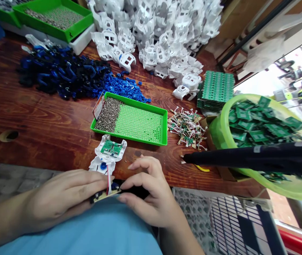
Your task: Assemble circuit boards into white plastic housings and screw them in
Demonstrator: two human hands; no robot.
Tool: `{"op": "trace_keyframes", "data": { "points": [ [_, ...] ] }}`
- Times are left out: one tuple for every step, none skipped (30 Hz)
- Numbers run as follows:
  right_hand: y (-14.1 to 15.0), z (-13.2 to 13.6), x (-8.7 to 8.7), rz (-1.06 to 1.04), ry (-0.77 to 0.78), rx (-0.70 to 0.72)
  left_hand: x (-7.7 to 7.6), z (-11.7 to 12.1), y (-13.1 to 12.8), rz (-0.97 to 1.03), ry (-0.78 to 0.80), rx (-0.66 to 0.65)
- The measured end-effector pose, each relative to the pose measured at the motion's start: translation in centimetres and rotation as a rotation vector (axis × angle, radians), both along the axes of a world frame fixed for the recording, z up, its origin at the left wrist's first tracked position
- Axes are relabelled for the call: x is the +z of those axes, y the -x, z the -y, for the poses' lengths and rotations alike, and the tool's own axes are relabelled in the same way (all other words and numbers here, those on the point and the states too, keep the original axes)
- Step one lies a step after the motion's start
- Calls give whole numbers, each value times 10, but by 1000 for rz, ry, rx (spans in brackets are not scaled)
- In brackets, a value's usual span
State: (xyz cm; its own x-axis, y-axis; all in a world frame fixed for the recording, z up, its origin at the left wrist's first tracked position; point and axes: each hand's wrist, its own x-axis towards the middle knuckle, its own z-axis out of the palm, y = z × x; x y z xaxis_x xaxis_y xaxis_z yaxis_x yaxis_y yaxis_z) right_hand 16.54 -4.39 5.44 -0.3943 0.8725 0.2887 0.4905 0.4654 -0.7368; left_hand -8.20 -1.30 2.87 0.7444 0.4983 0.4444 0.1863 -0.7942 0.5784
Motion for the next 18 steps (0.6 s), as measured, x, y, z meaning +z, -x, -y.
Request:
{"op": "trace_keyframes", "data": {
  "points": [
    [0,0,0,5,-5,0,0,1,0,1,3,-6],
    [0,0,0,7,-12,0,0,1,1,-1,7,-11],
    [1,0,1,8,-21,0,0,2,1,-2,12,-17],
    [1,0,1,8,-25,-1,0,2,1,-3,18,-24],
    [2,0,2,8,-24,-1,1,2,1,-2,24,-30],
    [2,0,2,7,-20,0,1,2,1,1,28,-38],
    [2,0,3,4,-13,4,1,3,0,5,34,-49],
    [2,0,4,1,-2,12,1,3,0,7,42,-60],
    [2,0,4,-3,9,25,1,3,0,9,50,-72],
    [2,0,5,-7,22,41,0,4,0,9,59,-82],
    [1,-1,5,-9,30,56,0,5,1,9,66,-89],
    [1,-1,5,-10,41,71,-1,6,1,9,71,-93],
    [1,-1,5,-8,50,83,-2,7,2,9,75,-93],
    [1,-1,5,-3,56,87,-2,8,2,10,78,-92],
    [1,0,5,7,58,83,-3,8,3,8,84,-82],
    [1,1,5,25,60,72,-3,8,3,3,96,-65],
    [1,1,5,46,55,57,-2,8,3,4,112,-42],
    [2,2,4,65,46,39,0,7,3,8,133,-14]
  ]
}}
